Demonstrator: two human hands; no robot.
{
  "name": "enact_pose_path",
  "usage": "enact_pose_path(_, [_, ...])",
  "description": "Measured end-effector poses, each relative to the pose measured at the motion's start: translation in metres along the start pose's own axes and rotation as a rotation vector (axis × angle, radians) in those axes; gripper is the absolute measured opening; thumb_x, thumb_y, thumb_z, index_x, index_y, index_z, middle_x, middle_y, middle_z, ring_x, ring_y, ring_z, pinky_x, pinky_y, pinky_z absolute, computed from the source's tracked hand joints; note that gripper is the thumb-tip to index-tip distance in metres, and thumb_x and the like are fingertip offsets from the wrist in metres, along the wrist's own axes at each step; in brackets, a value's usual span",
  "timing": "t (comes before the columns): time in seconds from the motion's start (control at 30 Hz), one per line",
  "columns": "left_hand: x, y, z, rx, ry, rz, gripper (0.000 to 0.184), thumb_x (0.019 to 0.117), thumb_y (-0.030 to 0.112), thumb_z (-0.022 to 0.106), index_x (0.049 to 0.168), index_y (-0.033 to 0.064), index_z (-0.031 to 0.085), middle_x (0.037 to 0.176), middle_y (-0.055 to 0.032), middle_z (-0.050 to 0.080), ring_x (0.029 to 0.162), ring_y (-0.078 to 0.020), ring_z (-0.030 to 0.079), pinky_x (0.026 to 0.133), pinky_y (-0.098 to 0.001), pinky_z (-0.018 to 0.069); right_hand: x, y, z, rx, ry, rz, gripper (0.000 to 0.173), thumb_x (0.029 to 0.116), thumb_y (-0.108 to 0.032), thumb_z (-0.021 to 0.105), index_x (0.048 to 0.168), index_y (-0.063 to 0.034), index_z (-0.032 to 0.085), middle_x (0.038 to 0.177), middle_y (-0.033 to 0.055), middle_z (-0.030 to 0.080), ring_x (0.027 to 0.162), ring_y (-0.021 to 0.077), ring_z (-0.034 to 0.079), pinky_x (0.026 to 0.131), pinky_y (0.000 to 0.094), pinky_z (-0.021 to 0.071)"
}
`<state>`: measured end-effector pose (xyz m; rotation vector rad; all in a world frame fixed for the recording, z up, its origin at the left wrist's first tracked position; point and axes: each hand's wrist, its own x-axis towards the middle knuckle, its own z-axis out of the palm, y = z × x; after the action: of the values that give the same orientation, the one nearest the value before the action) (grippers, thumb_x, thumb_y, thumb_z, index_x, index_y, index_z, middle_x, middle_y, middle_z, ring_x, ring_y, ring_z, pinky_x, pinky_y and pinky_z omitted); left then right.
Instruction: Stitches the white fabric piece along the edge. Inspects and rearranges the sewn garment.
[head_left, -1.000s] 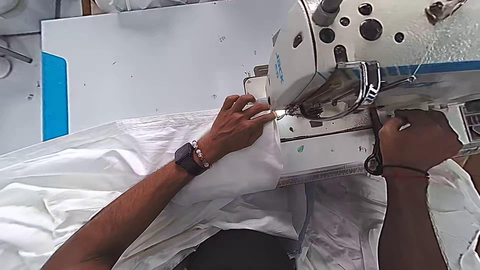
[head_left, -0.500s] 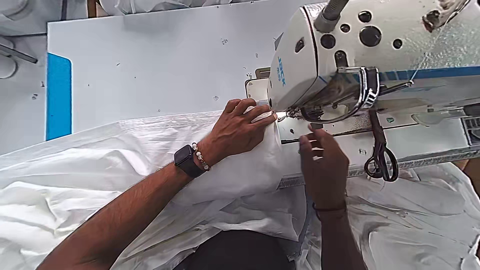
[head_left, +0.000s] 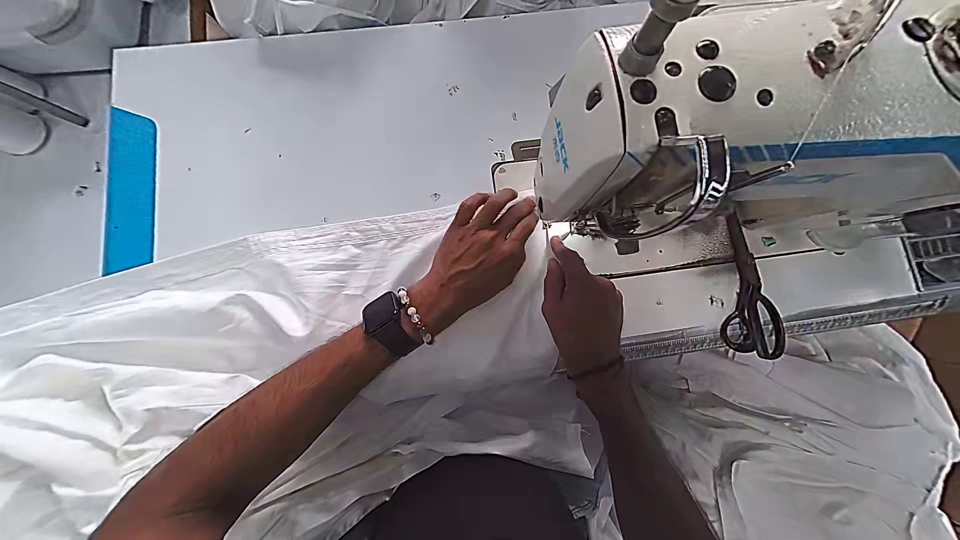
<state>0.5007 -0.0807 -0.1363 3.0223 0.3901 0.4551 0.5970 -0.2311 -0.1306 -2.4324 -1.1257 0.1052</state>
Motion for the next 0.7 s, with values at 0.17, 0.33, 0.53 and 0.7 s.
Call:
enact_pose_path(0.17, [-0.015,0.006,0.007,-0.234,0.031,-0.018,0.039,0.1032,0.024,0.045,0.134,0.0141,0.068,0.145,-0.0035,0.061,0.14,-0.0257,0.05,0.117,-0.0443,0.0382,0.04,0.064,-0.041,-0.021,0.153,-0.041,0.025,0.1009,-0.019,0.058,0.118,-0.0087,0.073,0.118,0.0125,0.071,0.112,0.0313,0.067,0.093,0.0515,0.0541])
enact_pose_path(0.33, [-0.014,-0.007,0.005,-0.272,0.031,0.081,0.036,0.1022,0.023,0.048,0.129,0.0186,0.072,0.143,-0.0003,0.064,0.141,-0.029,0.05,0.115,-0.047,0.0385,0.065,0.11,-0.074,-0.12,0.026,-0.19,0.017,0.092,-0.002,0.061,0.099,-0.0054,0.076,0.105,0.0206,0.071,0.102,0.0428,0.066,0.082,0.0604,0.0519])
enact_pose_path(0.53, [-0.013,-0.018,0.007,-0.294,0.018,0.138,0.037,0.1026,0.025,0.049,0.132,0.0207,0.071,0.143,0.0023,0.063,0.141,-0.0267,0.049,0.116,-0.0453,0.0387,0.024,0.064,-0.035,0.07,-0.024,-0.164,0.021,0.0941,-0.021,0.067,0.111,-0.0143,0.078,0.101,0.0089,0.071,0.097,0.0282,0.067,0.078,0.0466,0.0559])
enact_pose_path(0.7, [-0.011,-0.025,0.006,-0.285,-0.004,0.182,0.039,0.103,0.025,0.048,0.136,0.02,0.068,0.143,0.0027,0.063,0.141,-0.025,0.049,0.116,-0.0442,0.0383,0.012,0.035,-0.001,0.021,0.146,-0.221,0.02,0.1006,-0.026,0.062,0.113,-0.0202,0.076,0.105,0.0067,0.07,0.097,0.0268,0.065,0.078,0.0428,0.0542])
